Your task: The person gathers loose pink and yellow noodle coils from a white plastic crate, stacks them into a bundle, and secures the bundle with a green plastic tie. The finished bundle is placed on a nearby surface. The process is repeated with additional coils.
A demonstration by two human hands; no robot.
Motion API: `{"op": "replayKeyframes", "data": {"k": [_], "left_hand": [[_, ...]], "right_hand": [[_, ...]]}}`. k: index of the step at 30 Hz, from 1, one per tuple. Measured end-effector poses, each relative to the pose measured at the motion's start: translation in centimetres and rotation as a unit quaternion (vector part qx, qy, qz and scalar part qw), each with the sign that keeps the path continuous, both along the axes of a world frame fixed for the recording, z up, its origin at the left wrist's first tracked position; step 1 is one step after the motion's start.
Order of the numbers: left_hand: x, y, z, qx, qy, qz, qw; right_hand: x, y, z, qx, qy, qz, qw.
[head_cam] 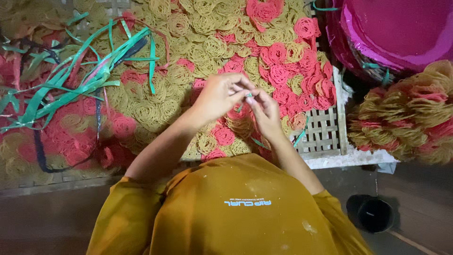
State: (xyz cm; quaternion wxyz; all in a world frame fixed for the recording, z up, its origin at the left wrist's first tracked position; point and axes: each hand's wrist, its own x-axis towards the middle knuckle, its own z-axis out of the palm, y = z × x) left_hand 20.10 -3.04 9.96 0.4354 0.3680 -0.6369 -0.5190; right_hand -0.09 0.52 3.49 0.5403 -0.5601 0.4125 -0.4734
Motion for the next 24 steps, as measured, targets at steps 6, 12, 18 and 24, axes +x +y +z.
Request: {"op": "replayKeyframes", "data": {"k": [6,12,18,24], "left_hand": [[4.7,-0.4,-3.9,-0.114,-0.387,0.081,0.911],[7.0,1.9,-7.4,-0.12,-0.468,0.091,0.871],[7.1,2.8,-6.4,0.106,-0.153,0.208,0.96],[5.2,4.0,-9.2,0.263,0.165,0.144,0.94]], "right_hand": [[0.0,-1.0,-0.8,0.024,-0.052,-0.019,0.998],[0.7,-0.6,0.1,0.03,-0.05,-0.047,0.997],[2.9,0.5,1.5,-0.007,0.083,-0.036,0.996],[5.3,0.7,2.4,-0.176,0.251,-0.059,0.95]]}}
